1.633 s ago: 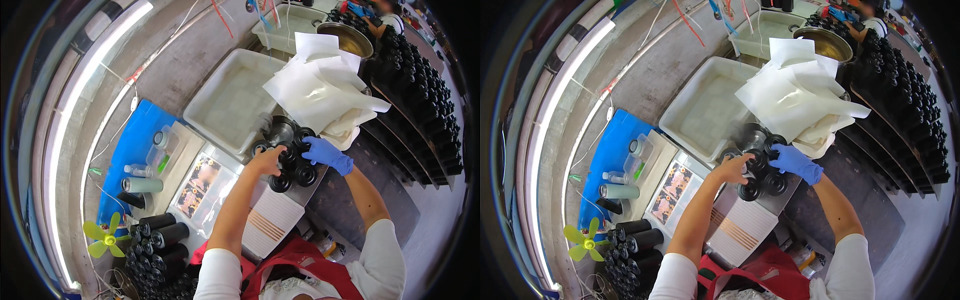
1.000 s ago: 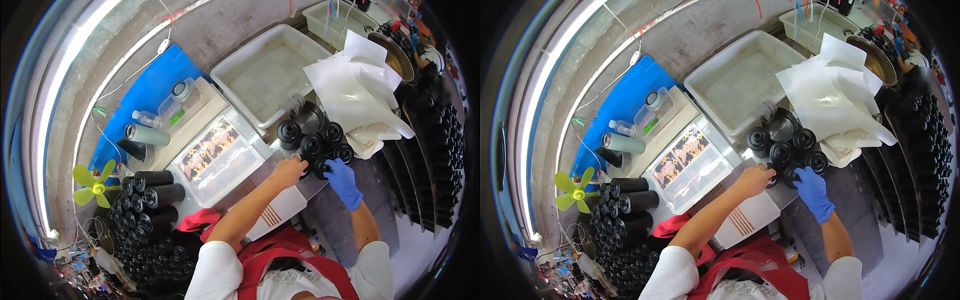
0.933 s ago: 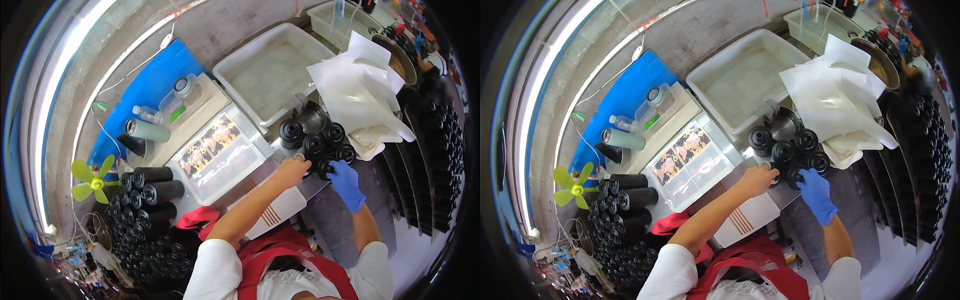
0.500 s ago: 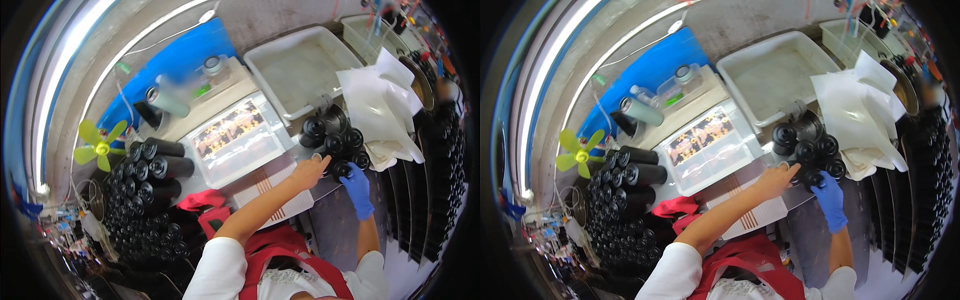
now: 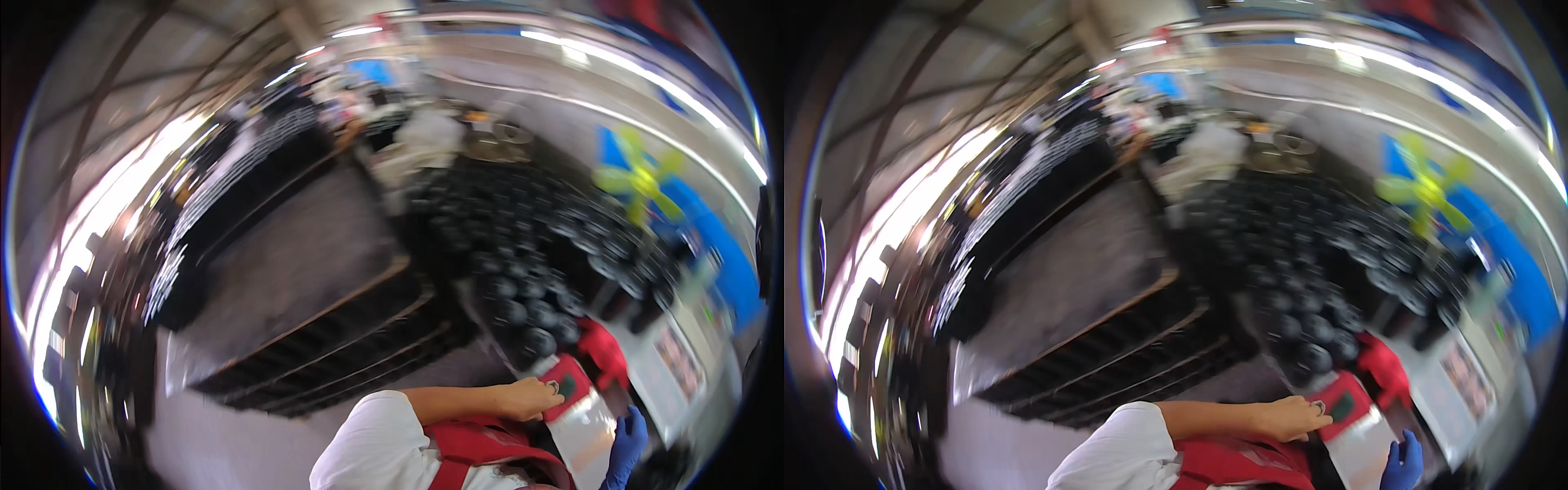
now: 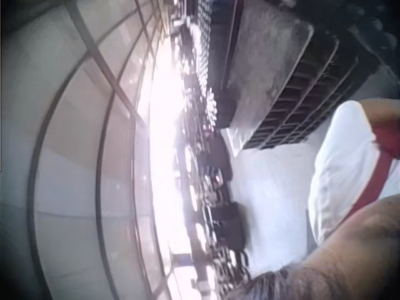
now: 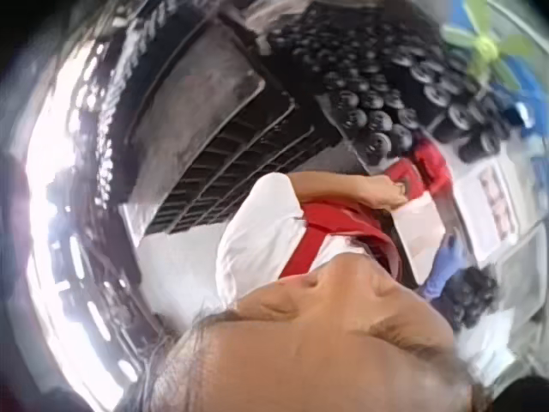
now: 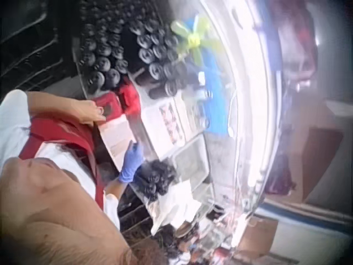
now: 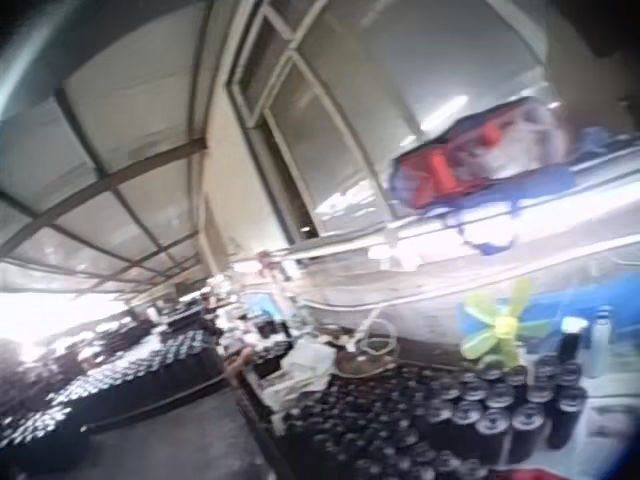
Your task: The person applies a decorative label to a black cylindrical can using a red cloth and a green sponge. They then move to a large tray of similar cans and systematically pick them up and place them onto a workbench, handling them one by one.
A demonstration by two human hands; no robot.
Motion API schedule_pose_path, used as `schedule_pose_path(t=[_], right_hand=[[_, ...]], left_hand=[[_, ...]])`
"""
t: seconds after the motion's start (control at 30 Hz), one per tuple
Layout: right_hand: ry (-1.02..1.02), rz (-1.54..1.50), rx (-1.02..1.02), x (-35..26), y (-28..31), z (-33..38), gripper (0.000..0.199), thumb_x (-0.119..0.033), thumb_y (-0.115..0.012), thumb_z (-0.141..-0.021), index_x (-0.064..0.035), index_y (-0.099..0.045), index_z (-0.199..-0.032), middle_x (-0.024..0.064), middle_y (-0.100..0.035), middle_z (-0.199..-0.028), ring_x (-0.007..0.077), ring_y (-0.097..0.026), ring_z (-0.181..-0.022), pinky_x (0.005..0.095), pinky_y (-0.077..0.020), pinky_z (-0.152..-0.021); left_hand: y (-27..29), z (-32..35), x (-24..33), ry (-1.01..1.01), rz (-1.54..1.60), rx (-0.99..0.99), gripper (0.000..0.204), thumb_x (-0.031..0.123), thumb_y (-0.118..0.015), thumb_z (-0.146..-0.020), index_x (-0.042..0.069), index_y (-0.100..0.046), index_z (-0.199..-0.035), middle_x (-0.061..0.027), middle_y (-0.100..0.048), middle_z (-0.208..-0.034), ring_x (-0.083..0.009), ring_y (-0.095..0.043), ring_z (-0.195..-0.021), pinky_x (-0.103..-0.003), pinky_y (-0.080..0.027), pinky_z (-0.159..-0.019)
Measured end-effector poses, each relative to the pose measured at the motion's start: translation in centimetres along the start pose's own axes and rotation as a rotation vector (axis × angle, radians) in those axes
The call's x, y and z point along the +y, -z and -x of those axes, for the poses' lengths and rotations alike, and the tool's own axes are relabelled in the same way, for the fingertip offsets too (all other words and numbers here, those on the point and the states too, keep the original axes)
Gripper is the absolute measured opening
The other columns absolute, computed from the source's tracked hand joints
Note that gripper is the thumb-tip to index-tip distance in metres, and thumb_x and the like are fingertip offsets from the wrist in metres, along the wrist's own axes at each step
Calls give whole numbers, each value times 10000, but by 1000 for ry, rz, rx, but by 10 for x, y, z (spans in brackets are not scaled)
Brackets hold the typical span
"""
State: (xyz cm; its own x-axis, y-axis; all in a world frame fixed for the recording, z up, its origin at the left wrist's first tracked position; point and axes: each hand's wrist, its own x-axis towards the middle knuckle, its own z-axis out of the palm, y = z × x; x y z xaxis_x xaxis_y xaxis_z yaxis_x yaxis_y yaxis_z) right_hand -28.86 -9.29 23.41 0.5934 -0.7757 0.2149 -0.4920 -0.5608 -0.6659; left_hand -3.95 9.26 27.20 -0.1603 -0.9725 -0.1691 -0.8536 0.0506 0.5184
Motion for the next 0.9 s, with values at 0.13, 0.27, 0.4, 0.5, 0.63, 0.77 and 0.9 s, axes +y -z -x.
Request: schedule_pose_path(t=[0.13,0.27,0.4,0.5,0.63,0.77,0.9], right_hand=[[560,-68,-221,-210,-59,-31,240,-84,-657,-856,6,-648,-1078,125,-681,-981,191,-648,-864,307,-519,-791],[573,-311,-794,-379,-123,-10,265,-25,-653,-836,-42,-657,-1101,26,-656,-849,108,-584,-728,252,-494,-666],[962,-251,-1108,-540,-167,-19,335,-32,-781,-620,-7,-678,-938,83,-658,-739,174,-638,-664,283,-492,-645],[1197,-282,-1327,-646,-194,-16,363,-96,-831,-605,-15,-689,-929,83,-673,-818,163,-649,-707,275,-496,-645],[1529,-292,-1538,-792,-259,-3,413,-156,-870,-580,-31,-704,-937,92,-679,-928,195,-649,-843,314,-500,-776],[1831,-396,-1519,-931,-336,58,468,-149,-853,-603,-17,-666,-1012,91,-641,-1031,202,-608,-968,333,-471,-879],[1912,-369,-1440,-1047,-409,137,515,-157,-828,-640,9,-630,-1086,100,-620,-1079,200,-590,-1003,320,-465,-901]], left_hand=[[45,206,-35,238,255,268,562,231,-673,-800,50,-430,-1273,-236,-572,-1010,-431,-583,-901,-480,-456,-758],[49,413,-37,376,403,544,555,215,-676,-804,35,-470,-1287,-193,-604,-940,-373,-604,-859,-434,-463,-773],[57,536,-23,529,574,705,527,144,-681,-806,22,-487,-1280,-138,-605,-865,-279,-617,-816,-363,-478,-751],[65,615,-22,612,533,833,521,114,-678,-822,26,-481,-1296,-113,-606,-861,-225,-617,-800,-336,-488,-735],[68,716,-28,877,374,1182,487,135,-716,-793,54,-544,-1241,-110,-628,-936,-211,-618,-811,-330,-495,-760],[59,830,-33,1307,-112,1414,492,162,-749,-767,67,-563,-1212,-112,-620,-944,-206,-594,-878,-344,-481,-820],[68,946,-55,1515,-414,1614,563,245,-753,-769,58,-515,-1245,-184,-488,-1119,-251,-574,-879,-351,-493,-802]])
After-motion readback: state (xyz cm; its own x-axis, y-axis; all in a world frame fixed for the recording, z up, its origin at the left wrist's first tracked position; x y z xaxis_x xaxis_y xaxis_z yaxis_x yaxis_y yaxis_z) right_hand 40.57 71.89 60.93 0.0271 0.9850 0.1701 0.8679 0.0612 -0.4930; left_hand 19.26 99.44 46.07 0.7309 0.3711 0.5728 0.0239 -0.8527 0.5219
